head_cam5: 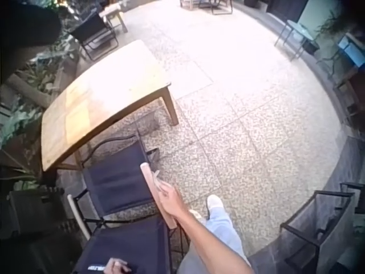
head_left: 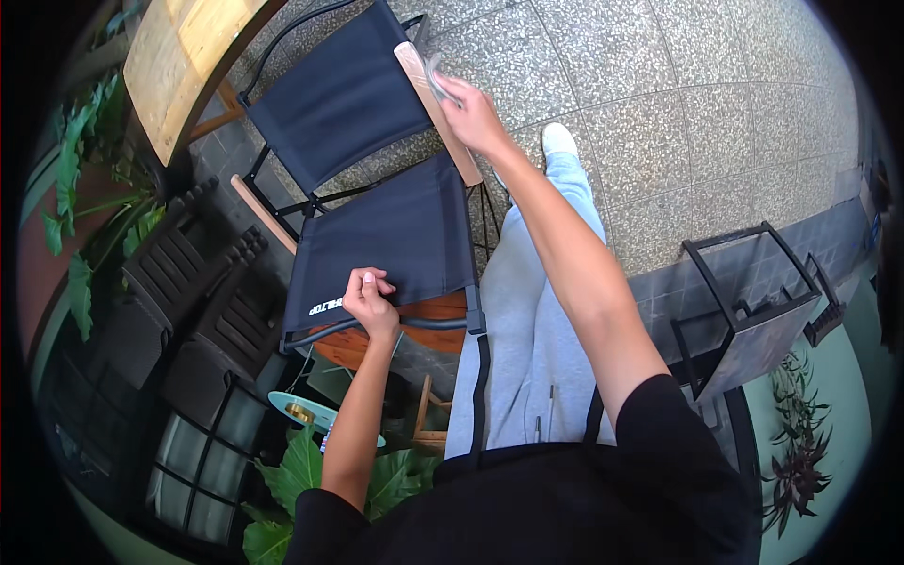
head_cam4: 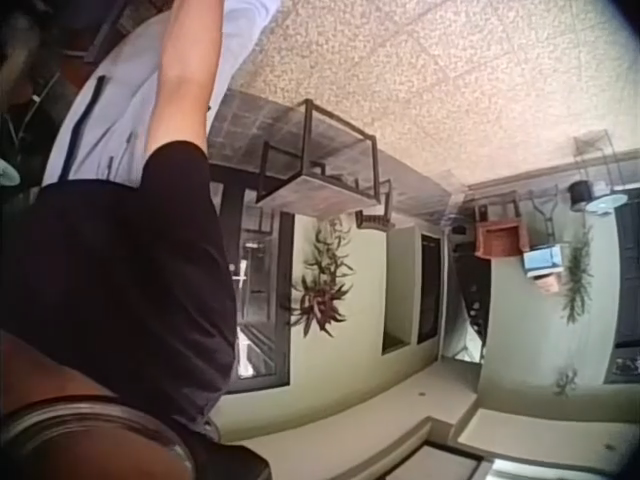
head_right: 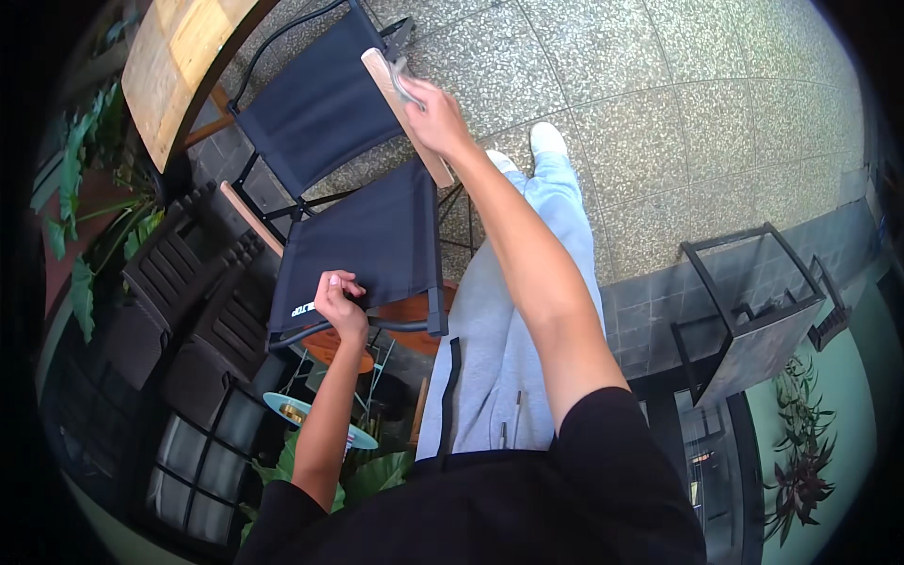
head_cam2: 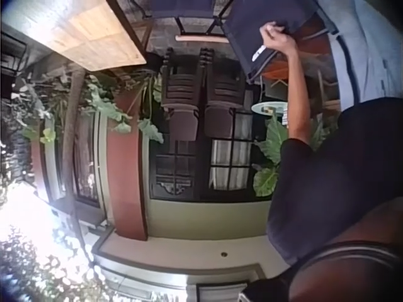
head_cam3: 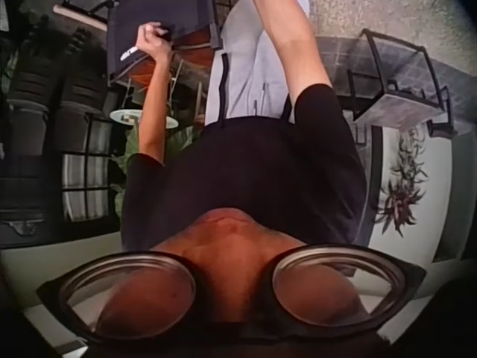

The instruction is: Wiping down a folding chair with a cloth to clean it.

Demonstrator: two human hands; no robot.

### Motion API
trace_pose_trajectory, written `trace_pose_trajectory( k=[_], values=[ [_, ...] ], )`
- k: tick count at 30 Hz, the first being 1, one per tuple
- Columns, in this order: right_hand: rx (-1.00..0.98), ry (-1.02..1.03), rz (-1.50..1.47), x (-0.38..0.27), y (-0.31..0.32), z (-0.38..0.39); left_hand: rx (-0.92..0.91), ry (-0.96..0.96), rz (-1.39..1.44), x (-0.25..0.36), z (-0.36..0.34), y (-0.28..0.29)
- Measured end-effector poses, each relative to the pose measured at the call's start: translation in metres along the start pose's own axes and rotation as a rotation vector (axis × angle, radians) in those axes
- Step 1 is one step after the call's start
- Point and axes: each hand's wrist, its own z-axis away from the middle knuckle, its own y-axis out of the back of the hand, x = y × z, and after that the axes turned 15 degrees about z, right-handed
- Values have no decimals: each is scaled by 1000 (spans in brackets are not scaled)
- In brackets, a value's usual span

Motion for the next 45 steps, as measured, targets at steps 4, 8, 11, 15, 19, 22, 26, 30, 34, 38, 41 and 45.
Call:
trace_pose_trajectory(
  k=[4, 8, 11, 15, 19, 22, 26, 30, 34, 38, 41, 45],
  values=[
    [-93, -48, 49, 38, 9, 74, 40, 30, 34, 3, -1, -7],
    [-126, -134, 57, 52, 12, 145, 50, 31, 43, 3, -2, -5],
    [-119, -227, 76, 58, 15, 158, 52, 44, 47, 2, -2, -9],
    [106, -113, 56, 36, 14, 106, 68, 47, 75, 6, -3, -5],
    [205, 4, 40, 7, 14, 11, 79, 27, 44, 3, -3, -5],
    [220, 110, 58, -3, 6, -38, 86, 21, 27, 3, -4, -7],
    [102, 150, 255, 15, -2, -49, 103, 31, 70, 2, -4, -17],
    [-115, -14, 167, 15, -8, 15, 139, 33, 59, 2, -2, -1],
    [-78, -61, 62, 53, 1, 92, 125, 34, 99, 2, -2, -7],
    [-120, -227, -4, 72, 11, 149, 134, 31, 146, 3, -2, -11],
    [-185, -660, -172, 48, 11, 137, 149, 22, 132, 2, -1, 0],
    [138, -135, -168, 33, 5, 54, 149, 14, 120, 0, -2, -2]
  ],
)
